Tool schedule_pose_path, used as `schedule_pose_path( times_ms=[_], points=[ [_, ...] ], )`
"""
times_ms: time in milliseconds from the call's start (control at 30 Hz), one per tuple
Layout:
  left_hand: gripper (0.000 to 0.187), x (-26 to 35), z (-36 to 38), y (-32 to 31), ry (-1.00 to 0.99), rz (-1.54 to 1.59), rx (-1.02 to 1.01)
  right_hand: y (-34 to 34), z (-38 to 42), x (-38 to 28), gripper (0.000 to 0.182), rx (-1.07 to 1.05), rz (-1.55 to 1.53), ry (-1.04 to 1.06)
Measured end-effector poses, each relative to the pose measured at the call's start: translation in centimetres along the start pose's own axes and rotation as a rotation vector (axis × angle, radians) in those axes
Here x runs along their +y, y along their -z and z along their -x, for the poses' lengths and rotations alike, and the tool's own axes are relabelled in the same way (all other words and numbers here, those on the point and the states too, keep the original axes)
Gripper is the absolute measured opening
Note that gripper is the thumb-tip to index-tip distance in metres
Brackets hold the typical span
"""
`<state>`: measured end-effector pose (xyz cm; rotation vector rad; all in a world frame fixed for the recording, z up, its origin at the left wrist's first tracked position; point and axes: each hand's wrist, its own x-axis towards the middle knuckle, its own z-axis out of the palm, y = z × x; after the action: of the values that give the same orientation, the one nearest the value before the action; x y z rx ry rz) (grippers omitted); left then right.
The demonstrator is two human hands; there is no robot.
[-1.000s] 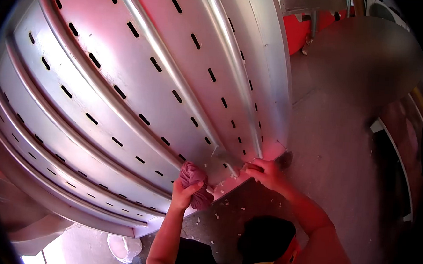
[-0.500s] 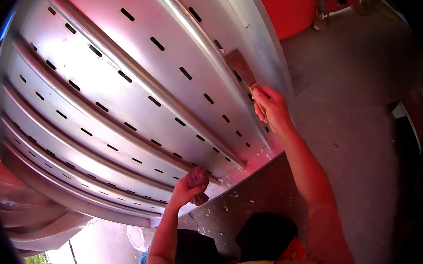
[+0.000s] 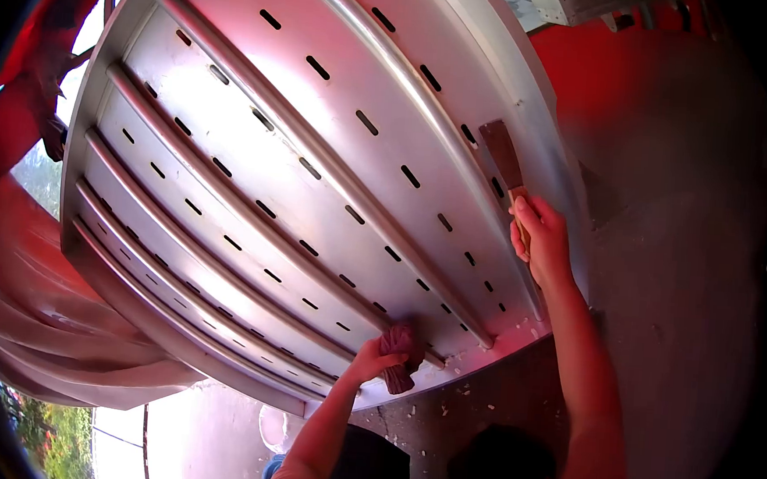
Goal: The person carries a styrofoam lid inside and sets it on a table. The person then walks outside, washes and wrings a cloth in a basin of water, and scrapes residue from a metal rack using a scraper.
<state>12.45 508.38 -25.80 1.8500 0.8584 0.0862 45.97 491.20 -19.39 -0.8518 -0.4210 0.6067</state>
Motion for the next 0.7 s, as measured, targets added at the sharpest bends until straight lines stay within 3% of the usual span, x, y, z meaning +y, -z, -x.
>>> schedule_pose_path(
  times_ms=[200, 300, 700],
  points=[
    [0.033, -0.7, -0.4, -0.4, -0.038, 0.033, 0.005, 2.4, 1.2, 2.9, 0.028, 0.025, 0.192, -0.059],
    [0.033, 0.0, 0.0, -0.7, -0.071, -0.024, 0.039, 0.8, -0.5, 1.3, 0.028, -0.004, 0.275, 0.062],
    [0.034, -1.9, -0.4, -0.7, -0.077, 0.062, 0.050, 1.1, 0.2, 1.1, 0.028, -0.013, 0.226, -0.011]
  ],
)
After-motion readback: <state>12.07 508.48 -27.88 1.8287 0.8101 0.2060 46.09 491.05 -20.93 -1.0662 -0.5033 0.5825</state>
